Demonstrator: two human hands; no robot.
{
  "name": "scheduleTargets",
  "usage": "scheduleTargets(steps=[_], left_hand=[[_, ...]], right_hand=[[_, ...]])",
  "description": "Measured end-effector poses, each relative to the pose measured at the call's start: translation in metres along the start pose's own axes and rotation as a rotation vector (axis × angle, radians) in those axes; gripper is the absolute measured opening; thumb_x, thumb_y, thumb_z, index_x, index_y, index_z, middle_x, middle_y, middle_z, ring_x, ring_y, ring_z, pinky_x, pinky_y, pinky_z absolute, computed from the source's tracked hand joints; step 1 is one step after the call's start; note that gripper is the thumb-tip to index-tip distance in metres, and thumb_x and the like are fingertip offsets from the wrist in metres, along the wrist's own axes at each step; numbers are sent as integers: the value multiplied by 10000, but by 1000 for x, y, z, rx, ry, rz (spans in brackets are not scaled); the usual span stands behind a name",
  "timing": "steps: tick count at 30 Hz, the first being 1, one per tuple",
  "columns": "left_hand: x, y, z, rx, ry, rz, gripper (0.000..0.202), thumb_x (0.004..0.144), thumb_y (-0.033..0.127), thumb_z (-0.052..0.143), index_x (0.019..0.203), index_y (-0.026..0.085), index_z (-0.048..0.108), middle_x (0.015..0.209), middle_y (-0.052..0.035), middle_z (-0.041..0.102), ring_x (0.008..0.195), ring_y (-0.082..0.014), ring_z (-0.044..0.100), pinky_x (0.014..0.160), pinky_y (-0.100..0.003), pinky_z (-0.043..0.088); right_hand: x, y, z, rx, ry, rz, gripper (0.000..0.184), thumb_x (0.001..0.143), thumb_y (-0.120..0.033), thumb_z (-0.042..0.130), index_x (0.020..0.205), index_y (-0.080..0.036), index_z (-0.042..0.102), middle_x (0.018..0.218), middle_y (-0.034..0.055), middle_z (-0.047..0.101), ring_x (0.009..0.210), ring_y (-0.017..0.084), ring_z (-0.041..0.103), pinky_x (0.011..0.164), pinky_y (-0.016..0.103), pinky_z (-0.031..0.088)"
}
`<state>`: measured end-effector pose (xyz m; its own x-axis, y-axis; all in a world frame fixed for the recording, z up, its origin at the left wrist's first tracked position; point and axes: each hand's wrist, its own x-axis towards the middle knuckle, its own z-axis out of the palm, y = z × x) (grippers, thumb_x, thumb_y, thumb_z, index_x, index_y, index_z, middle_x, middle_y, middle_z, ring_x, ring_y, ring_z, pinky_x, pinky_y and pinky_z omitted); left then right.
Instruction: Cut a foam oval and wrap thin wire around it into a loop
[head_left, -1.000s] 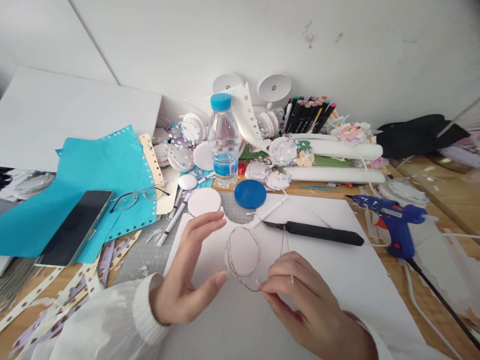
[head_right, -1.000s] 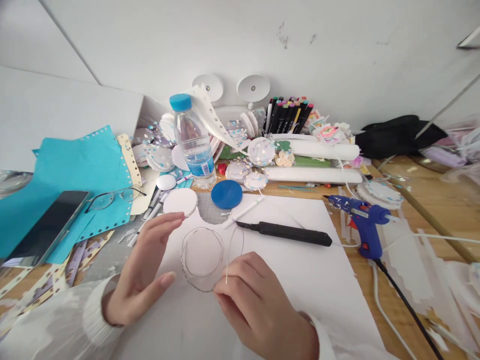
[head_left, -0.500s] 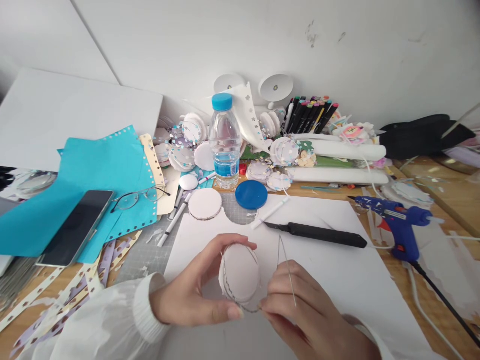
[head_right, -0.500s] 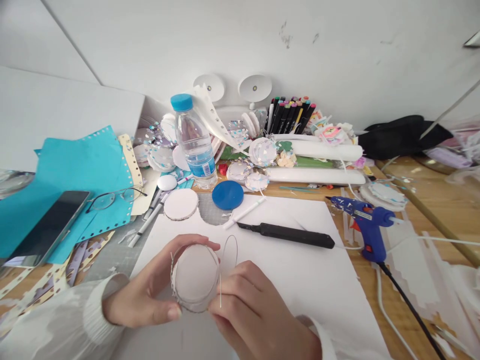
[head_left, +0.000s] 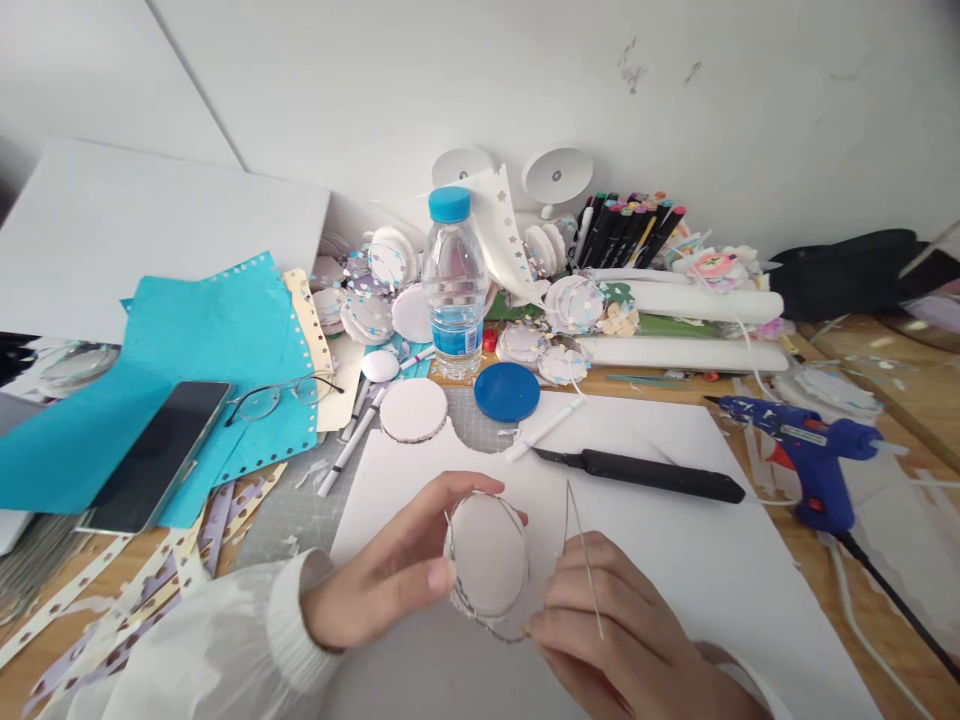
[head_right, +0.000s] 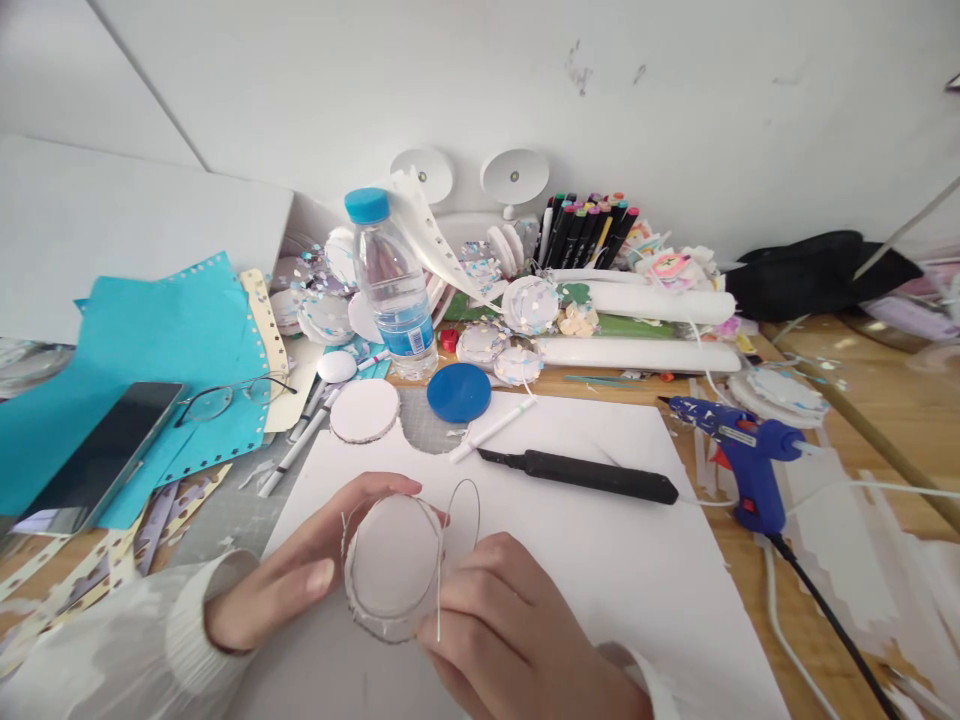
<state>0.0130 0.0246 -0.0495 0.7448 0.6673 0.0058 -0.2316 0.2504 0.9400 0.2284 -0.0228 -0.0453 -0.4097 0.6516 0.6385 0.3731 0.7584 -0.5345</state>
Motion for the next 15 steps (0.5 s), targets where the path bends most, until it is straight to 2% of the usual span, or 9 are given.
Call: scheduleTargets(steps=[6, 15], left_hand=[[-1, -6, -4, -106, 73, -47, 506, 906, 535, 492, 1293, 212, 445, 1274, -159, 553, 1061, -263, 551, 857, -352, 430], [2, -5, -1, -213, 41, -15, 406, 923, 454, 507, 1216, 172, 503, 1230, -173, 593, 1040, -249, 586, 863, -357, 453]], right_hand=[[0, 1, 0, -5, 18, -12, 150, 894, -11, 535, 866, -114, 640, 735, 54, 639, 730, 156, 534, 762, 307, 517], [-2, 1, -1, -23, 20, -33, 186, 949, -65, 491, 854, -112, 643, 744, 48, 660, 741, 154, 551, 819, 332, 504]])
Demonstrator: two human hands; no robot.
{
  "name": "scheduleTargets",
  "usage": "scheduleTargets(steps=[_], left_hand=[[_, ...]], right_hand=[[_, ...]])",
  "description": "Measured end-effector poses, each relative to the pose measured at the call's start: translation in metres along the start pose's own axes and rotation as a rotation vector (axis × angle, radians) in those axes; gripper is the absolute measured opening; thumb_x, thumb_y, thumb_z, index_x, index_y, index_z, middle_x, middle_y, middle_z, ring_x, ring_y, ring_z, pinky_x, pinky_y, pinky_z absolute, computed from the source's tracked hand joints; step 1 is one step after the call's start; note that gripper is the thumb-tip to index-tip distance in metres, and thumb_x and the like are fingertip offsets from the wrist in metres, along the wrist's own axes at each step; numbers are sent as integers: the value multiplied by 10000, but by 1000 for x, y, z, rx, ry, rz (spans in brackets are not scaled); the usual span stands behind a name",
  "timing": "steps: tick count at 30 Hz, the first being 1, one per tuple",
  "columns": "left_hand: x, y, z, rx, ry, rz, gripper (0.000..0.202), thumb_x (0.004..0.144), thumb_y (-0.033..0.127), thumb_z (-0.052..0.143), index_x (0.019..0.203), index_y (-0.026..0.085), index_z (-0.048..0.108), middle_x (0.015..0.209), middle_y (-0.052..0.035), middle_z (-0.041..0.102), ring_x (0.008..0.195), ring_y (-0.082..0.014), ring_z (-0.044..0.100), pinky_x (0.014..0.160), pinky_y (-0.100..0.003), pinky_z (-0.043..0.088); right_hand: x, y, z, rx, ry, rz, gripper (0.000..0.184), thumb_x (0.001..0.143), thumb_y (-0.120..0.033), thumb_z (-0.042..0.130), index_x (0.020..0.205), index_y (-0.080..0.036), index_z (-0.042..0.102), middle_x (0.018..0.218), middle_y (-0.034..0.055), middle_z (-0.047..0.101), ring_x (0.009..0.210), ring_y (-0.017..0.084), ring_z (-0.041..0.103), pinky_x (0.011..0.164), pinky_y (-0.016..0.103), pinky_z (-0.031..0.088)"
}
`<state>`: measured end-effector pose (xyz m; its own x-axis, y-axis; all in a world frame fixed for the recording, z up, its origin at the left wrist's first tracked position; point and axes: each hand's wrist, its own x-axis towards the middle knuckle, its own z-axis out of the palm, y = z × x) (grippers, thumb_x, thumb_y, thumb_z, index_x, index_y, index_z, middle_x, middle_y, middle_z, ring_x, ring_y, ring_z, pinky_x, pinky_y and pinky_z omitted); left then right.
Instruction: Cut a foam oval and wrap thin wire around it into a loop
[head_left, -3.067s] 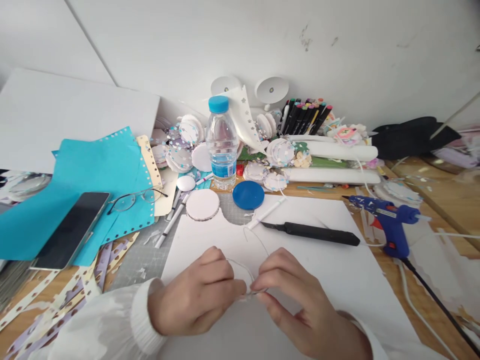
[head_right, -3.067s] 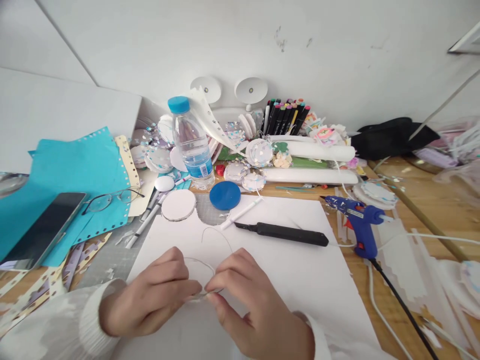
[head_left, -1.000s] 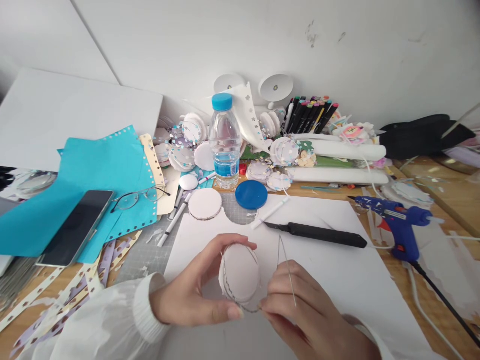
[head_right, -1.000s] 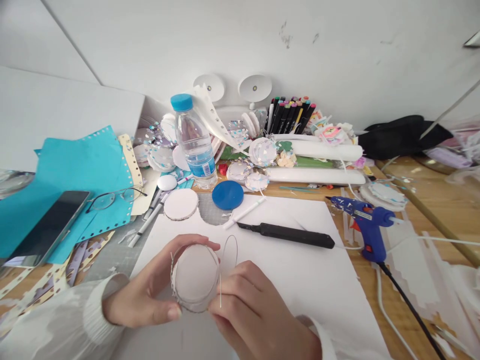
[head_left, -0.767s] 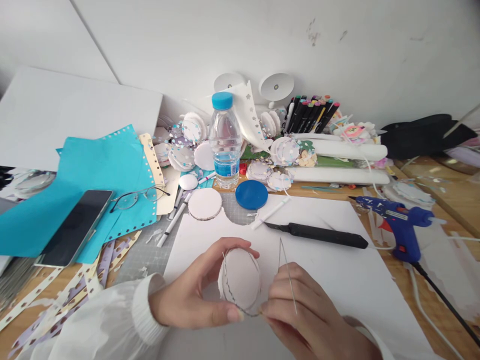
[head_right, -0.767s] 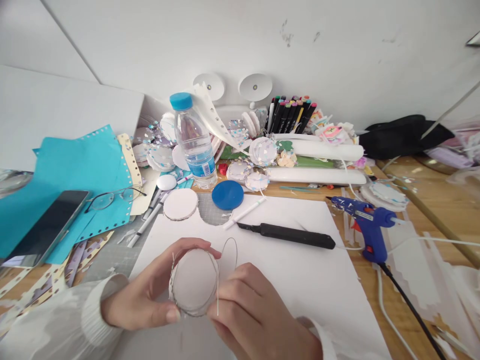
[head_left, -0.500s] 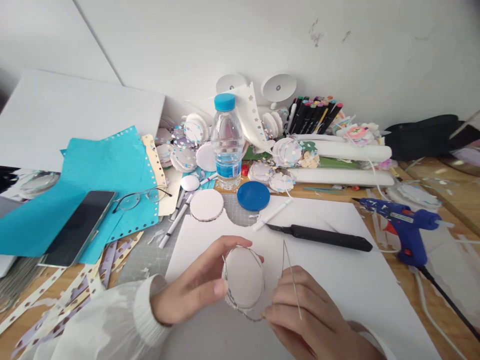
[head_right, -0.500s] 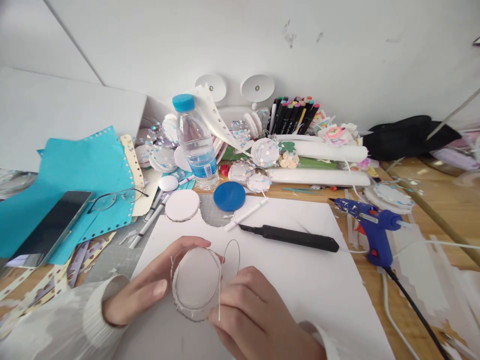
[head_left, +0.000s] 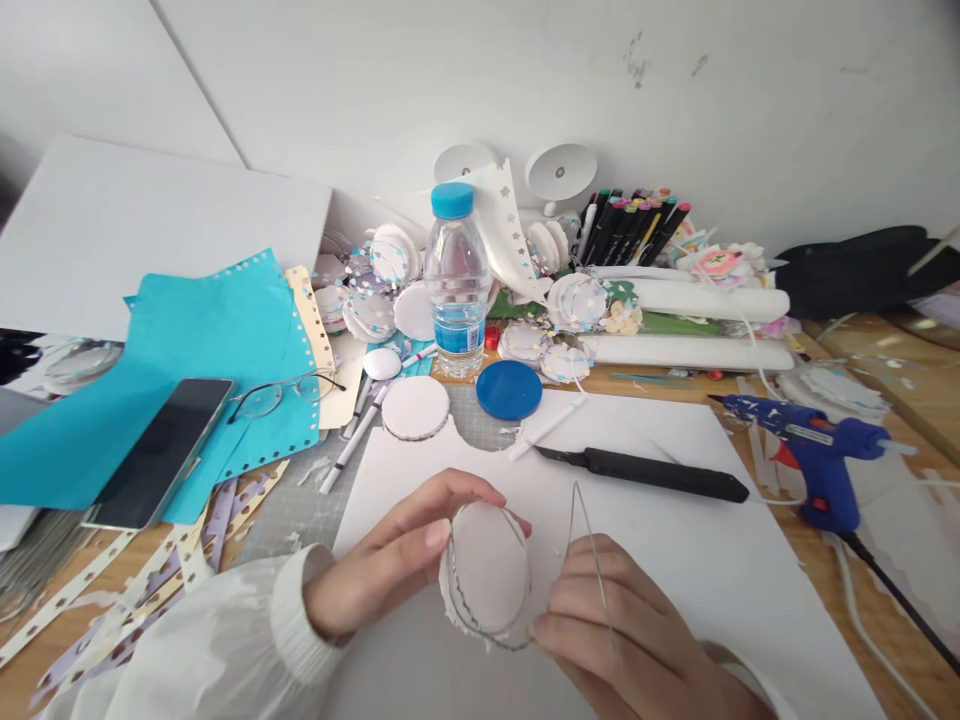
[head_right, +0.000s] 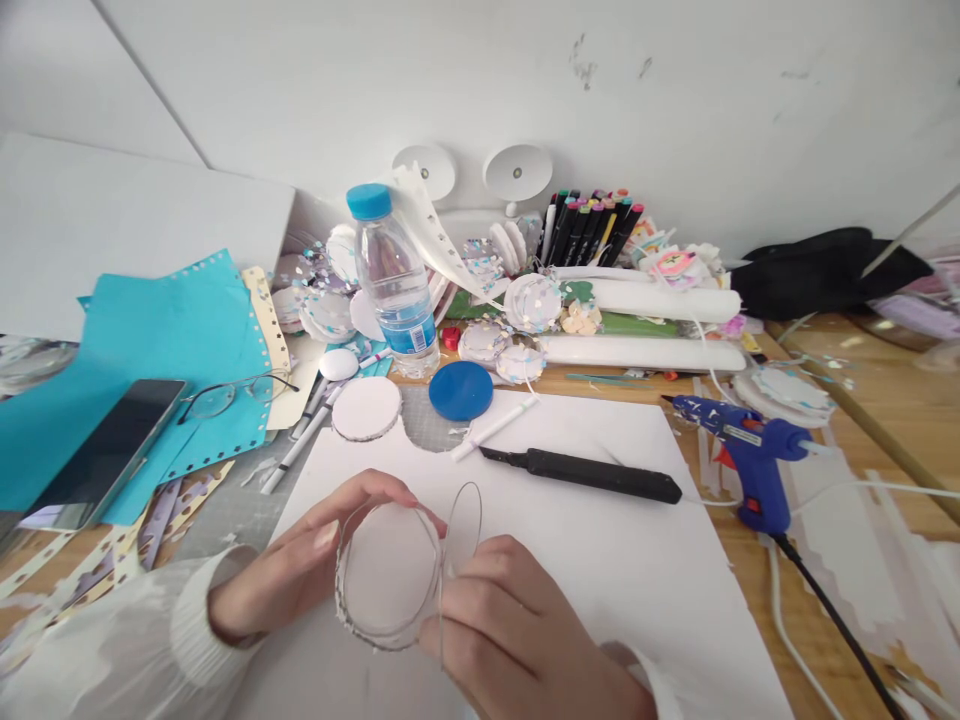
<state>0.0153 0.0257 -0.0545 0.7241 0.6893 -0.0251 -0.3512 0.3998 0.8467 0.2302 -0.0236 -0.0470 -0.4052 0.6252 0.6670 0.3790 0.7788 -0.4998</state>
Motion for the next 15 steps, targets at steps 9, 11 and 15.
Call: scheduleTargets(steps=[9, 11, 15], left_hand=[[0, 1, 0, -29, 18, -26, 387, 904, 451, 538, 1156, 157, 535, 1189, -174, 626, 1035, -257, 593, 856, -366, 451], [0, 1, 0, -38, 19, -40, 389, 899, 453, 545, 1149, 156, 535, 1175, -171, 634, 1025, -256, 599, 846, -366, 455], [1, -1, 1, -62, 25, -56, 380, 888, 447, 564, 1128, 153, 539, 1141, -165, 656, 999, -252, 617, 825, -362, 462]], right_hand=[[2, 3, 1, -10, -21, -54, 201, 955, -50, 457, 942, -112, 648, 787, 52, 678, 739, 155, 572, 768, 328, 515], [1, 3, 1, -9, -31, -58, 213, 945, -26, 452, 946, -101, 652, 796, 57, 680, 743, 154, 573, 777, 329, 513], [-1, 2, 0, -15, -38, -69, 218, 939, -13, 452, 967, -101, 650, 817, 56, 692, 760, 151, 578, 791, 329, 510]])
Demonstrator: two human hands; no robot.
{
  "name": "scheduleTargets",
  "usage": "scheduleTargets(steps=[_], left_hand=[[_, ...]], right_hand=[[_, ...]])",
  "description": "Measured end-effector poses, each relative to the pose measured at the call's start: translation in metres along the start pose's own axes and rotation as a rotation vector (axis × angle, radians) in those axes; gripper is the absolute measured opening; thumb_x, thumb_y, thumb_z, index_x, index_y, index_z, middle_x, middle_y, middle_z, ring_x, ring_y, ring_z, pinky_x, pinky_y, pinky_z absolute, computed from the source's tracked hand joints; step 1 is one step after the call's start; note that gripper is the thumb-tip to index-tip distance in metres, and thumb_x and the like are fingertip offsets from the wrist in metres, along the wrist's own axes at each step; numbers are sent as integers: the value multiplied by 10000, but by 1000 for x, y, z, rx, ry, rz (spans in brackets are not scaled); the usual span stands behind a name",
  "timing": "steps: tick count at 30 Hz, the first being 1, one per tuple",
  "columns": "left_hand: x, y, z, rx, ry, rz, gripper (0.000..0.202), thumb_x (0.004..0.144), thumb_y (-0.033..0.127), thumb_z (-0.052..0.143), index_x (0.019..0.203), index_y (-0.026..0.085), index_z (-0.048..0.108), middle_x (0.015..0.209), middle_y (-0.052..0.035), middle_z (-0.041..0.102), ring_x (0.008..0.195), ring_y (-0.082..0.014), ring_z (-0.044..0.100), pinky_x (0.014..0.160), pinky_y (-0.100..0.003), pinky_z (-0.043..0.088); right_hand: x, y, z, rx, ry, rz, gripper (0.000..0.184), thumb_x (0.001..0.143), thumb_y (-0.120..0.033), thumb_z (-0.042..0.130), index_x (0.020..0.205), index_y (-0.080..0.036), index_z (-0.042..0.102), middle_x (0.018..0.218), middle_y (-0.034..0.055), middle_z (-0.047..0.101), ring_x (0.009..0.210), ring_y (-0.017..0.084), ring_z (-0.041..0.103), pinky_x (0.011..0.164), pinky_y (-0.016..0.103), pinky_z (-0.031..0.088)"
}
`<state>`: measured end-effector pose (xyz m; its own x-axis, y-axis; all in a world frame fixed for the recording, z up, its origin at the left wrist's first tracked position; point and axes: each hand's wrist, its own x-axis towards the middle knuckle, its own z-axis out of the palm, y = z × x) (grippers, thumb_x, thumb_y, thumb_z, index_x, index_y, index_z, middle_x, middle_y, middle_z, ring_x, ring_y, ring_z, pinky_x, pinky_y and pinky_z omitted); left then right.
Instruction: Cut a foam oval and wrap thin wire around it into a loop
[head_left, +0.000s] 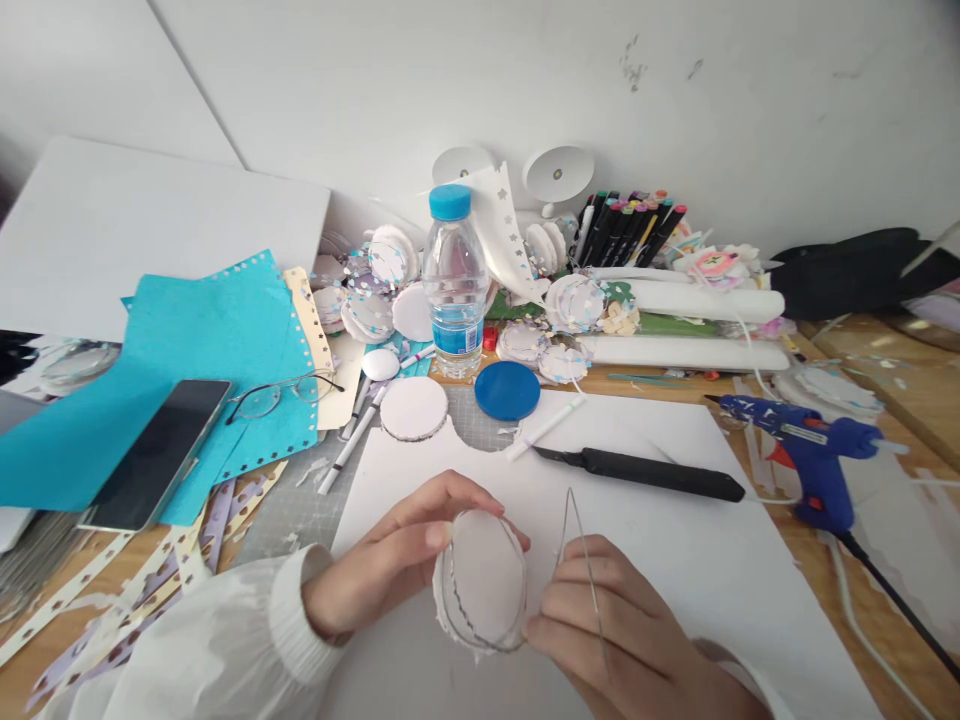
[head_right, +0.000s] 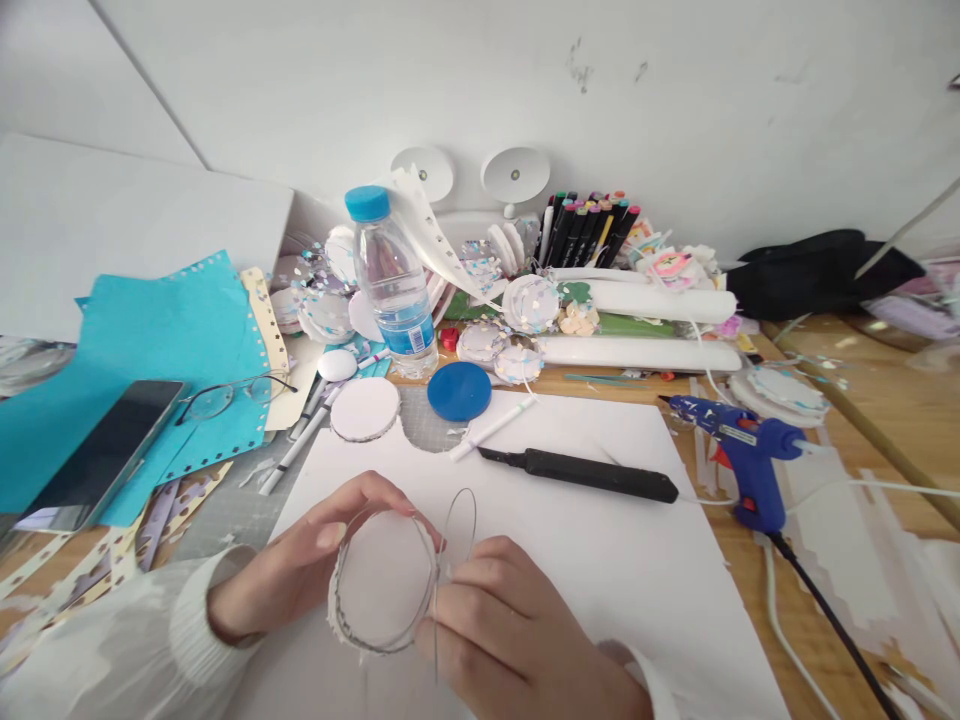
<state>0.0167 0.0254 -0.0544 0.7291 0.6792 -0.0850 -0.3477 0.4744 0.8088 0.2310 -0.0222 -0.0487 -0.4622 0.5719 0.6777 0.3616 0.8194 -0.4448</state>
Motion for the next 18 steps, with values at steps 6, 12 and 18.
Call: scheduleTargets(steps=[6, 12, 18], left_hand=[[0, -2, -2, -38, -2, -19, 370, 884, 424, 578, 1129, 149, 546, 1148, -172, 661, 1010, -264, 628, 825, -374, 470], [2, 1, -1, -73, -11, -17, 337, 891, 396, 582, 1125, 154, 561, 1171, -162, 668, 1014, -233, 640, 830, -340, 473], [2, 1, 0, -63, -19, -10, 330, 891, 386, 581, 1128, 157, 564, 1160, -157, 672, 1014, -233, 638, 829, -339, 469]], right_hand=[[1, 0, -1, -52, -2, -3, 231, 976, -51, 428, 962, -131, 644, 777, 36, 703, 749, 135, 606, 772, 313, 528], [3, 0, 1, -81, 6, 14, 242, 991, -76, 426, 929, -150, 647, 754, 24, 716, 712, 131, 625, 758, 306, 538], [1, 0, 3, -81, 9, 19, 240, 985, -80, 438, 911, -137, 659, 762, 25, 712, 741, 132, 626, 792, 307, 535]])
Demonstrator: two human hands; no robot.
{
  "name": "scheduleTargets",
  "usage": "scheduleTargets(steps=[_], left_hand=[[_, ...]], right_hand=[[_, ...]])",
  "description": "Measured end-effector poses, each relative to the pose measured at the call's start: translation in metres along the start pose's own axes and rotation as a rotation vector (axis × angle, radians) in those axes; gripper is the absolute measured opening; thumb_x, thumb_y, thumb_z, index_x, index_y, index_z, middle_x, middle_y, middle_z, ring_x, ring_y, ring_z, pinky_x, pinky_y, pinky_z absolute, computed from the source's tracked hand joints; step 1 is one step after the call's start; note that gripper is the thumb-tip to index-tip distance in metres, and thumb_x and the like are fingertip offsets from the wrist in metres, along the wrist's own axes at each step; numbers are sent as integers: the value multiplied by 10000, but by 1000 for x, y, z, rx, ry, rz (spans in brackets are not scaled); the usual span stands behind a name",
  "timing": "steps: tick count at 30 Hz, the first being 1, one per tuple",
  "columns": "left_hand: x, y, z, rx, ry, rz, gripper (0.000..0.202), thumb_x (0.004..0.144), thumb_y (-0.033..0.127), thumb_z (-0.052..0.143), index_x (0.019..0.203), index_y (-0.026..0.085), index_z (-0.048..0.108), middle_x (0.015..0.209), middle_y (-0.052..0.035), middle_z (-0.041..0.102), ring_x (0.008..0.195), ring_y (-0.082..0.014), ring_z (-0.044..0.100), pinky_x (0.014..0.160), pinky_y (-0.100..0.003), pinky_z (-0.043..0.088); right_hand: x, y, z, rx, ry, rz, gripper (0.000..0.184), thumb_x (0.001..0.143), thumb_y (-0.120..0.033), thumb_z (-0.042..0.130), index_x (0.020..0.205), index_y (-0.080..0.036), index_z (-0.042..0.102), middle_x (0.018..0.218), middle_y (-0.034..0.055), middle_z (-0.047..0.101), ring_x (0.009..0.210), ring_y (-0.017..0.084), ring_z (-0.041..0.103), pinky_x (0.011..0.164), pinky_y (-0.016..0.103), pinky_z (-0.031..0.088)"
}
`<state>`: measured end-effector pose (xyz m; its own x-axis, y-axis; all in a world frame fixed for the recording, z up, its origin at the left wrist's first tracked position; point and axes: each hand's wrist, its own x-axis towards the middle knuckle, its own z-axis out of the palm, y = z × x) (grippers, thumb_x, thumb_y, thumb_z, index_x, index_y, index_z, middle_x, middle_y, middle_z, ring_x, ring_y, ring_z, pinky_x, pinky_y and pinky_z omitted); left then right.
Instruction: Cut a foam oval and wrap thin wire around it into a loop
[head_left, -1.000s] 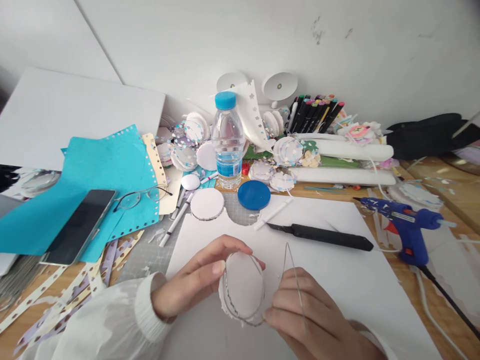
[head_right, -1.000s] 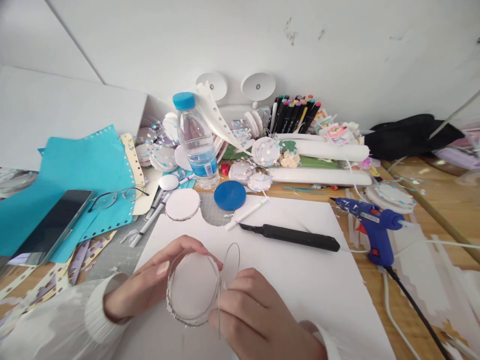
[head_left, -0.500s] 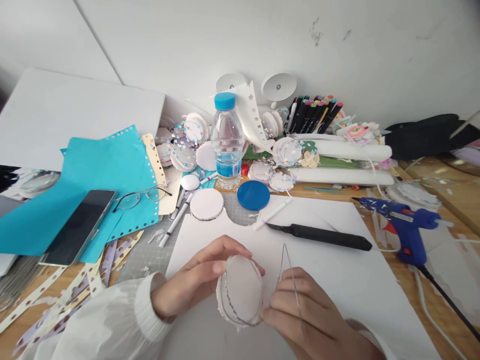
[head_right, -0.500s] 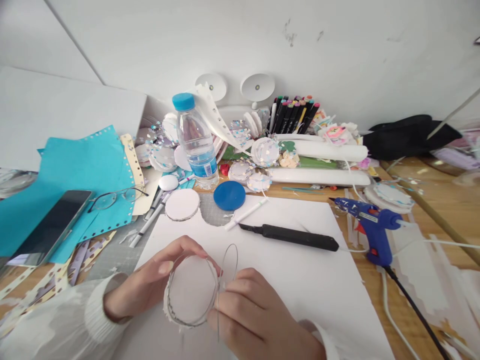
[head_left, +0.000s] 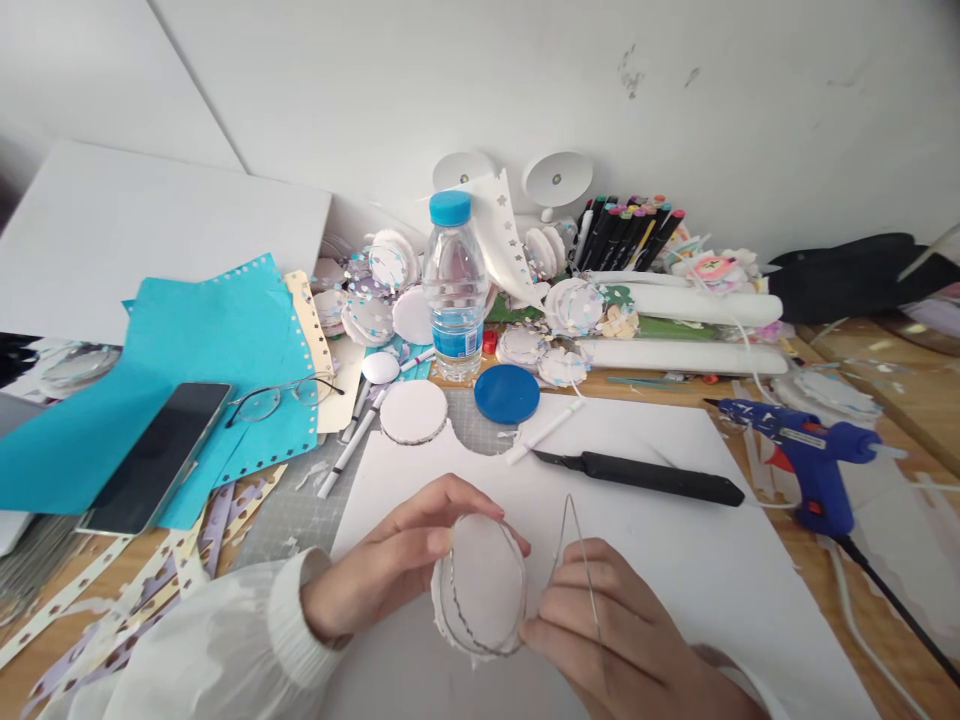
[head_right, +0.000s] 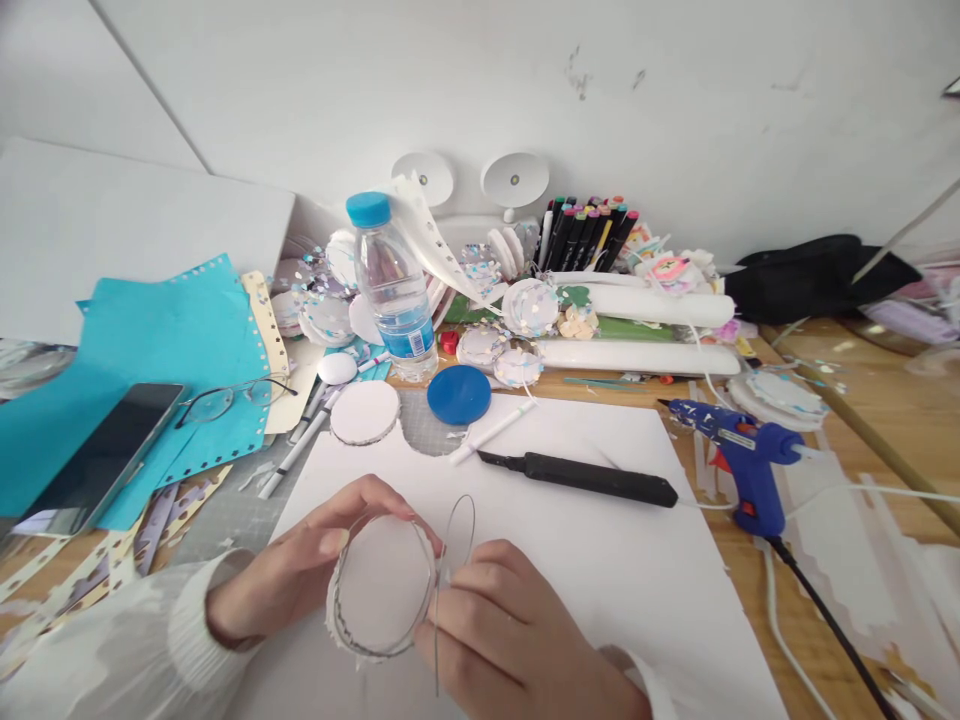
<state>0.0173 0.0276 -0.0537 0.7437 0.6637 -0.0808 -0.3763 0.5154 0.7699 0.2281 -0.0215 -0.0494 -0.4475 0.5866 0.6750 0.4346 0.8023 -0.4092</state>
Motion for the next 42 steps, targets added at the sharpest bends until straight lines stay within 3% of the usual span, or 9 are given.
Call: scheduleTargets(steps=[16, 29, 42], left_hand=[[-1, -1, -1, -4, 2, -12, 317, 893, 378, 572, 1120, 155, 562, 1147, -170, 678, 1015, -246, 639, 831, -360, 465], [0, 1, -1, -8, -7, -38, 297, 892, 357, 573, 1122, 170, 560, 1130, -141, 690, 938, -207, 662, 785, -315, 481], [0, 4, 0, 31, 10, -49, 326, 876, 366, 607, 1131, 166, 577, 1161, -145, 680, 1024, -229, 628, 866, -349, 432]], right_hand=[[-2, 0, -1, -34, -17, -9, 232, 969, -59, 443, 929, -144, 655, 765, 23, 711, 729, 136, 623, 768, 315, 539], [-2, 1, 0, -33, -12, -30, 269, 974, -43, 435, 879, -121, 674, 768, 27, 709, 738, 134, 610, 792, 309, 488], [-8, 2, 3, -86, 25, -10, 283, 954, -21, 434, 851, -140, 669, 776, 13, 693, 747, 132, 593, 836, 318, 454]])
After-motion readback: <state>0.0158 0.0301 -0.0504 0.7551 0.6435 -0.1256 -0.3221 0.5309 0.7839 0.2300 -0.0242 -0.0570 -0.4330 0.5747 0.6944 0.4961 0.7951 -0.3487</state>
